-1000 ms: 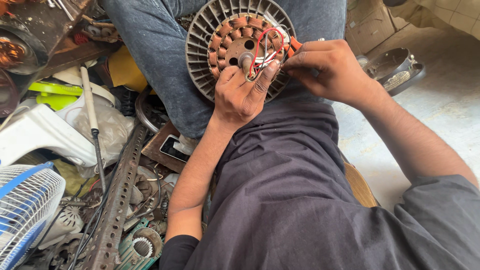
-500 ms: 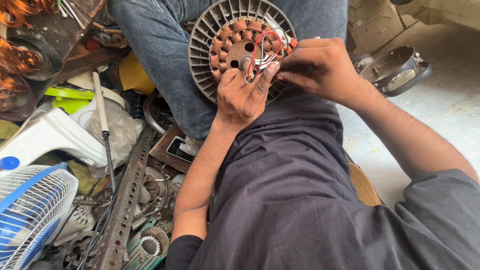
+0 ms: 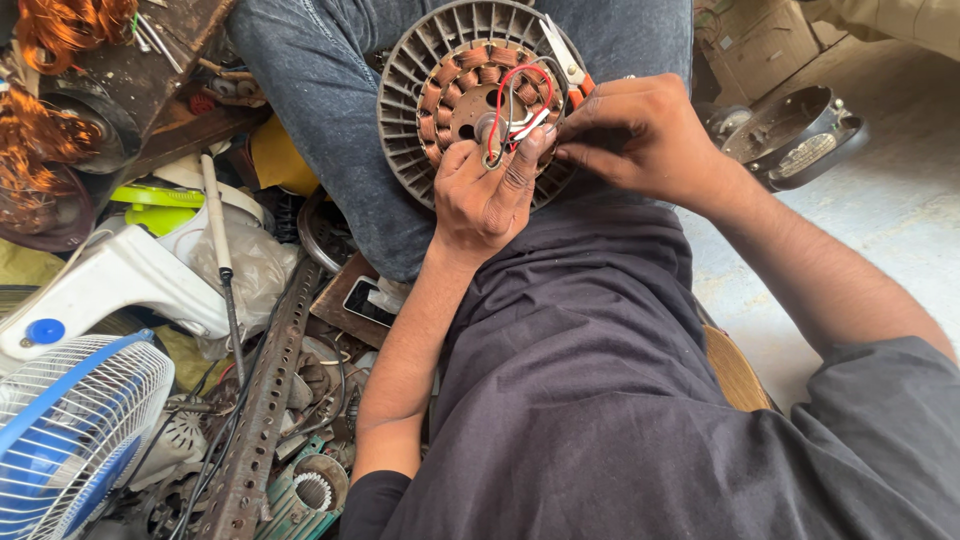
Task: The person holds a motor stator on their lap and uses a soldering iron to heat and adjust wires at the center of the stator. They repeatedly touch the wires with the soldering iron and use pliers to manipulate the connections.
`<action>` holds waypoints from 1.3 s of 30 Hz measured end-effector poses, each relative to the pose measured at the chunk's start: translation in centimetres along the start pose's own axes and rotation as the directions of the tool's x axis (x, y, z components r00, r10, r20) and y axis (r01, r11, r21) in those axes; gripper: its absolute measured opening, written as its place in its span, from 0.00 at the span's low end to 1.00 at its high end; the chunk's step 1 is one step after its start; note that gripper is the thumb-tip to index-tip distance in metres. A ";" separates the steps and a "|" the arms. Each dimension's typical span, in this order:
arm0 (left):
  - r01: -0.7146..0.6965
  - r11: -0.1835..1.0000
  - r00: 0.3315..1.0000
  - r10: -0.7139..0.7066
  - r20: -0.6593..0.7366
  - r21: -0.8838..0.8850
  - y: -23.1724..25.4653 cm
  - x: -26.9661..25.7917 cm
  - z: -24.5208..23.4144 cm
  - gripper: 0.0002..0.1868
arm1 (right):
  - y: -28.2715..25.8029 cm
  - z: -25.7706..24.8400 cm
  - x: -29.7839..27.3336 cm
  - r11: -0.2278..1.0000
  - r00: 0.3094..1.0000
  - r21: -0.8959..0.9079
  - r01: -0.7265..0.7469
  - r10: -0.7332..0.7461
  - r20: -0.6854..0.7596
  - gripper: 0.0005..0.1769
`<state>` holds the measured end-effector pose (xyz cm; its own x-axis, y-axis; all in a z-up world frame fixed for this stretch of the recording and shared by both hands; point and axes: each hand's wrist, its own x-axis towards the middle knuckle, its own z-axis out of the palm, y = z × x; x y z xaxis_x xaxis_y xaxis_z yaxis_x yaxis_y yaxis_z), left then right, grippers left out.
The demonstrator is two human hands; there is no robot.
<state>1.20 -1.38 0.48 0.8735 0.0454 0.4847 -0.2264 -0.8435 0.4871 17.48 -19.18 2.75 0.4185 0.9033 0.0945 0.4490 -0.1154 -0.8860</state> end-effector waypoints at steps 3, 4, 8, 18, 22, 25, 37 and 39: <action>0.007 1.000 1.000 -0.007 -0.001 0.003 0.1 -0.1 0.3 0.32 | -0.2 0.3 0.1 0.998 1.000 -0.052 -0.025 0.024 -0.011 0.11; 0.009 1.000 1.000 -0.009 -0.002 0.006 0.1 -0.1 0.3 0.31 | -0.2 0.4 0.2 0.999 0.999 -0.044 -0.027 0.026 -0.022 0.11; -0.010 1.000 0.999 0.010 -0.031 -0.004 0.2 -0.3 0.0 0.32 | -0.5 0.6 0.2 0.997 0.996 -0.001 -0.082 0.082 -0.047 0.10; -0.027 0.994 1.000 0.028 -0.003 0.102 0.6 0.9 -1.1 0.26 | -0.7 1.1 -0.1 0.986 0.985 0.102 -0.131 0.141 -0.098 0.10; -0.014 0.979 0.995 -0.006 0.099 0.204 0.8 2.2 -1.9 0.20 | -0.5 1.8 -0.3 0.970 0.968 0.136 -0.203 0.220 -0.123 0.07; -0.064 0.983 0.982 0.031 0.184 0.172 0.8 2.9 -2.3 0.21 | -0.6 2.0 -0.4 0.957 0.961 0.192 -0.220 0.246 -0.124 0.07; -0.191 0.957 0.969 0.149 0.196 0.219 0.3 3.4 -2.0 0.19 | -0.7 1.6 -0.1 0.979 0.977 0.115 -0.169 0.182 -0.110 0.08; -0.225 0.942 0.968 0.187 0.165 0.250 0.2 3.4 -1.6 0.17 | -0.8 1.6 -0.1 0.978 0.977 0.132 -0.162 0.177 -0.116 0.08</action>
<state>3.47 -0.52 3.40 0.8745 -0.2021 0.4410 -0.3017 -0.9385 0.1682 15.86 -18.55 2.71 0.5805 0.8142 -0.0121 0.2673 -0.2045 -0.9417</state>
